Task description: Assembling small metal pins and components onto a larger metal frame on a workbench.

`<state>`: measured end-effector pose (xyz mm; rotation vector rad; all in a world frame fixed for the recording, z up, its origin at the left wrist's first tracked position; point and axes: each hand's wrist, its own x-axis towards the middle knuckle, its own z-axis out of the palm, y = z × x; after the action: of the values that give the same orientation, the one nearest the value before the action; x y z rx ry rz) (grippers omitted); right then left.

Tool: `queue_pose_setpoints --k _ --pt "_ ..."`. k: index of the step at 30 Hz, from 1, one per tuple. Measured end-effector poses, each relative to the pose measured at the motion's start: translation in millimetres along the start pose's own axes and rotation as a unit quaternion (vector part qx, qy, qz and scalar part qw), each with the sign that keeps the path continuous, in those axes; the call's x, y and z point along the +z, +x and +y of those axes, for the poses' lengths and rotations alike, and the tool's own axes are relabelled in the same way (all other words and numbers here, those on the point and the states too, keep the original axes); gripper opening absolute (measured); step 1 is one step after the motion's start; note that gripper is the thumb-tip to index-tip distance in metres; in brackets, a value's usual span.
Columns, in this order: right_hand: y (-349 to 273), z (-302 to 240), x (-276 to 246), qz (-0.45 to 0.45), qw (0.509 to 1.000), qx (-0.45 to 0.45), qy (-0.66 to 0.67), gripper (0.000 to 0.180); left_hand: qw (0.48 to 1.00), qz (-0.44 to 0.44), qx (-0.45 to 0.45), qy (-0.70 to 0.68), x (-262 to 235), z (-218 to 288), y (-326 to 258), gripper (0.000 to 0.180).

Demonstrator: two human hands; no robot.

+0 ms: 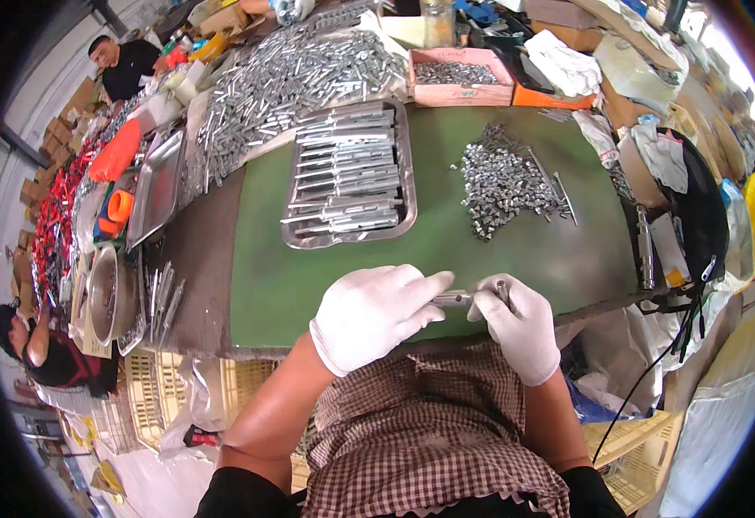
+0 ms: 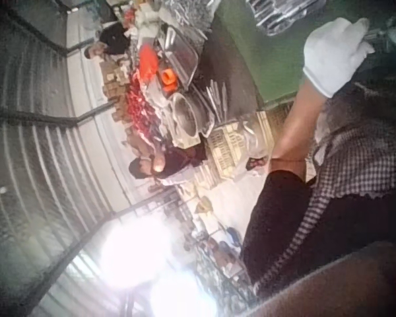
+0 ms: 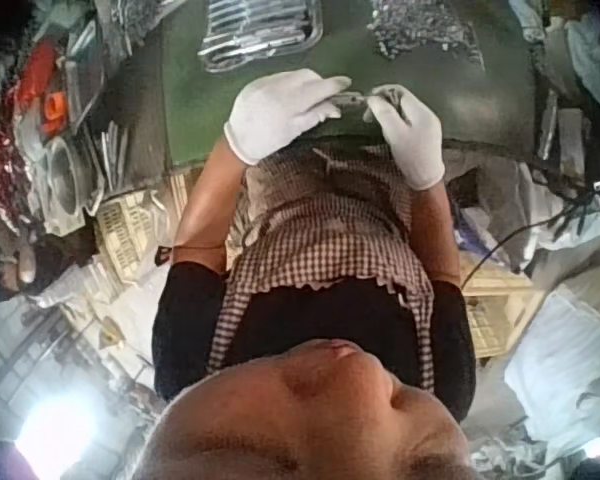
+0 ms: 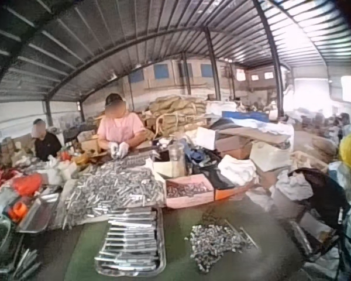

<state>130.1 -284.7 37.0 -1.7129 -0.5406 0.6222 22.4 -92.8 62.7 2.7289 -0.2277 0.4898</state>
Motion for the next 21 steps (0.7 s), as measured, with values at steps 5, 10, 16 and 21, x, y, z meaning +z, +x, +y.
queue_pose_setpoints --k 5,10,16,21 --pt "-1 -2 -2 0.031 0.999 0.009 0.004 0.012 0.999 -0.009 -0.045 -0.017 7 5 -7 0.037" --pt "-1 -3 -8 0.033 0.999 -0.014 -0.038 0.011 0.996 0.044 -0.053 -0.056 17 7 -3 0.031" --pt "12 6 -23 0.045 0.995 -0.038 -0.082 0.014 0.998 0.047 -0.031 0.001 21 9 -6 0.024" --pt "88 30 -84 0.185 0.873 -0.203 -0.403 0.016 0.996 0.011 -0.080 0.047 32 28 -2 0.021"
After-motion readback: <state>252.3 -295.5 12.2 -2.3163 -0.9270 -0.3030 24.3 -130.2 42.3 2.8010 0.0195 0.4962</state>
